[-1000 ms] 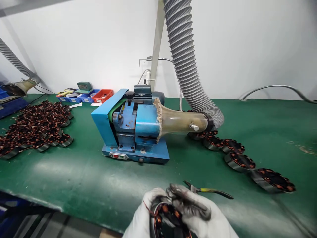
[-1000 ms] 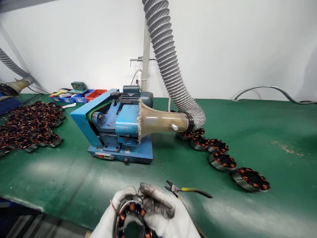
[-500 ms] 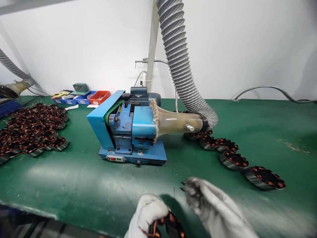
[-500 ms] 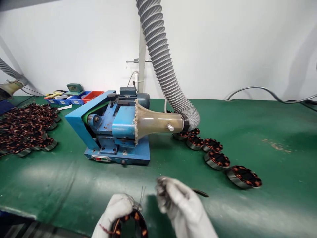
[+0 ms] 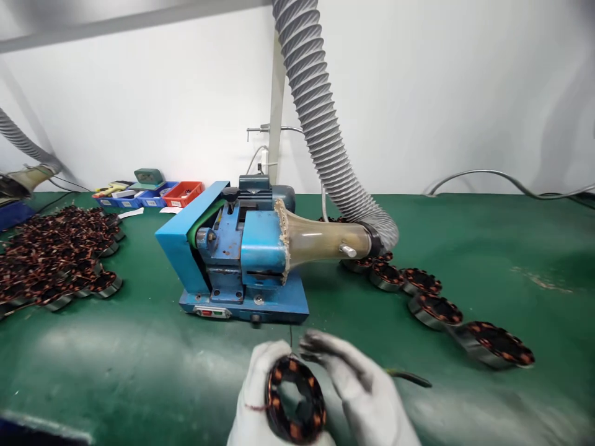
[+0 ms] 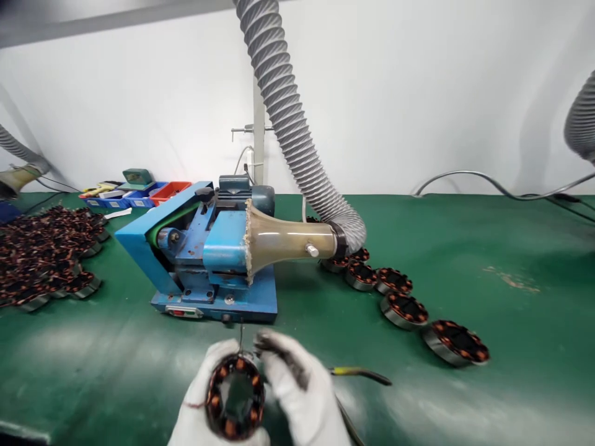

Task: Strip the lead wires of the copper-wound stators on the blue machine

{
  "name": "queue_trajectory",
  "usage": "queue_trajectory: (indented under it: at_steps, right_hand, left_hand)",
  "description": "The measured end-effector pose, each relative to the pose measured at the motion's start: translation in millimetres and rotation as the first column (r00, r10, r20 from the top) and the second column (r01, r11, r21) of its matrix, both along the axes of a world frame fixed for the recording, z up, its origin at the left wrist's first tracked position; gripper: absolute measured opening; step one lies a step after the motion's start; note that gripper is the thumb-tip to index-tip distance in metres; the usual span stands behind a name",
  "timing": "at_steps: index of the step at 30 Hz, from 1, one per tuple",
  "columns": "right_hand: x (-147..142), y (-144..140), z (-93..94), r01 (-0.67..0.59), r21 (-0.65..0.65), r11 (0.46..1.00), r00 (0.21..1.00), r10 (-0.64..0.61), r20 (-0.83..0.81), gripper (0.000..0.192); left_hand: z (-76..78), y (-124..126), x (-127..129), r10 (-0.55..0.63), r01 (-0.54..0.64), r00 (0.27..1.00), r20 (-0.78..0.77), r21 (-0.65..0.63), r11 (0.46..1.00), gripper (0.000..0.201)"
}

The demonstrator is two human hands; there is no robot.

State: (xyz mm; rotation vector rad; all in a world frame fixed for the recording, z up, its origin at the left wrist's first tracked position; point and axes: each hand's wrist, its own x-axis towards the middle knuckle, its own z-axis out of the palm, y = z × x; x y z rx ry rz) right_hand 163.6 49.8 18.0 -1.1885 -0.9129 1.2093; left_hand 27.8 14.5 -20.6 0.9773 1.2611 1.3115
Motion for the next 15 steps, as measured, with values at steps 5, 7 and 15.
queue_trajectory:
  at_steps: [5, 7, 15]
  right_hand:
    - [-27, 9, -24.3, -0.122, 0.113, 0.986, 0.850, 0.045, 0.524, 0.035]
    - [-35, 22, -23.8, -0.166, 0.134, 0.977, 0.809, 0.057, 0.585, 0.033]
    - [-55, 60, 2.1, -0.148, 0.169, 0.974, 0.760, 0.003, 0.650, 0.033]
  left_hand:
    - [-16.6, 46, 6, 0.019, -0.004, 0.958, 0.287, -0.053, 0.999, 0.057]
    - [-19.9, 60, 4, 0.038, 0.002, 0.914, 0.404, -0.098, 0.995, 0.051]
    - [12.9, 91, -2, 0.123, -0.148, 0.915, 0.385, 0.035, 0.988, 0.038]
